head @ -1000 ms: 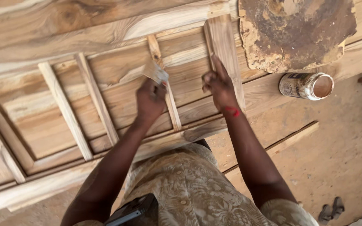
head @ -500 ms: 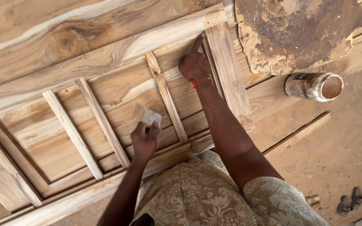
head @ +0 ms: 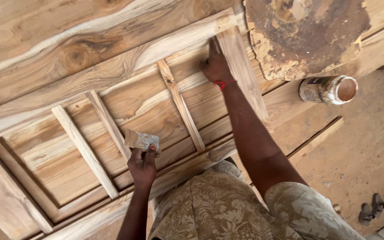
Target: The person sands a wooden door frame lying on the floor using a small sanding block. They work on the edges and corners of the frame, occasionally dipping the block into a container of paste or putty to apply it to the wood surface.
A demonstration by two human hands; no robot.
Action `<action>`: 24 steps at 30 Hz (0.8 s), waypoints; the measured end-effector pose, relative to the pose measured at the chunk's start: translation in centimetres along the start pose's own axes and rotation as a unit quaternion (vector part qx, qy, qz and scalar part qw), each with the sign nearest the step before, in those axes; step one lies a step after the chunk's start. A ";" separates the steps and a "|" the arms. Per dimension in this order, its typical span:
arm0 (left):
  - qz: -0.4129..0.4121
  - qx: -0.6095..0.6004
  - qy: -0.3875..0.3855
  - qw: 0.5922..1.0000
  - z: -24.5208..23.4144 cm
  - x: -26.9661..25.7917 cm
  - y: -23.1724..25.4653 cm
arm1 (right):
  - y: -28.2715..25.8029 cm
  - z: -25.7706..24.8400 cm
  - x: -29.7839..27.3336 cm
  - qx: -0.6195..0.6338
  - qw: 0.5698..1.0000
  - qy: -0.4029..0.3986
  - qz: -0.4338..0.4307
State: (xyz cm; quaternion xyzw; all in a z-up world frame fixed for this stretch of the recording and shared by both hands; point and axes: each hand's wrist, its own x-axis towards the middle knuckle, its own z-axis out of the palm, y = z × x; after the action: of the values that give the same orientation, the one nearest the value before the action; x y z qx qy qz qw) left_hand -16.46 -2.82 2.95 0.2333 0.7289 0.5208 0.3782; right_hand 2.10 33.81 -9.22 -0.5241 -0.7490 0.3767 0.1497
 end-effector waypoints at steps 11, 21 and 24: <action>-0.001 0.100 -0.043 0.994 0.8 -0.7 -3.1 | -3.8 -1.5 -3.3 0.041 0.996 0.067 0.038; 0.095 0.212 -0.101 0.967 2.5 -4.1 -3.7 | -3.5 2.3 2.2 -0.200 0.972 -0.022 0.122; 0.110 0.219 -0.102 0.964 2.3 -4.2 -4.1 | -0.3 2.4 3.6 -0.199 0.978 0.059 -0.024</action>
State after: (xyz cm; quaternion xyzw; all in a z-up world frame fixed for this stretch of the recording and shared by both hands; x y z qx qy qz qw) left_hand -11.83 -5.98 -0.03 0.4412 0.7526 0.3604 0.3302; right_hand -1.00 36.01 -11.22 -0.5467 -0.8112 0.1848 0.0947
